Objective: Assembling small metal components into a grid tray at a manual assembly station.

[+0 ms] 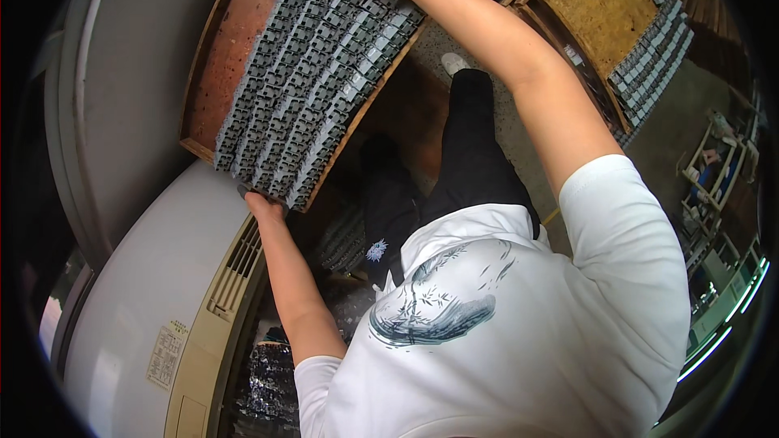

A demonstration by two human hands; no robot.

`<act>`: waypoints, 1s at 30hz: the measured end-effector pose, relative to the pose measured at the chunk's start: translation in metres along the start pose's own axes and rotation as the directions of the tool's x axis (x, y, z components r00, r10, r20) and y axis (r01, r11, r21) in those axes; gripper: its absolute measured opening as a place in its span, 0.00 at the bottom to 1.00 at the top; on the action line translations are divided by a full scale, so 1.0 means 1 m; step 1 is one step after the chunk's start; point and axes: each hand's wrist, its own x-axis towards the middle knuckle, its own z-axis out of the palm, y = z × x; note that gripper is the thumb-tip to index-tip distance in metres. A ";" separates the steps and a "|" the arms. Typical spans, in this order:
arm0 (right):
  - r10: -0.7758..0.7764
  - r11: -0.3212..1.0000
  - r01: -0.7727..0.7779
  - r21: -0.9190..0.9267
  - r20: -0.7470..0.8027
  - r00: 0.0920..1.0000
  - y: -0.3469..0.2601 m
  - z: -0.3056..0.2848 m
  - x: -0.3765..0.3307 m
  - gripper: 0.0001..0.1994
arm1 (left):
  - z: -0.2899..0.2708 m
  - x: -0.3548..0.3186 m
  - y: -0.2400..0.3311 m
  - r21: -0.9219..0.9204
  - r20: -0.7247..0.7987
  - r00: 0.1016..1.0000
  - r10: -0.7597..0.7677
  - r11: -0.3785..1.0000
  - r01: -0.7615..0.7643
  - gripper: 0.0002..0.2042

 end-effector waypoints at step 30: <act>0.850 0.516 -0.593 0.618 -0.455 0.265 0.355 0.220 -0.186 0.22 | 0.270 0.179 0.124 0.119 0.833 -0.219 0.508 -0.551 -0.826 0.41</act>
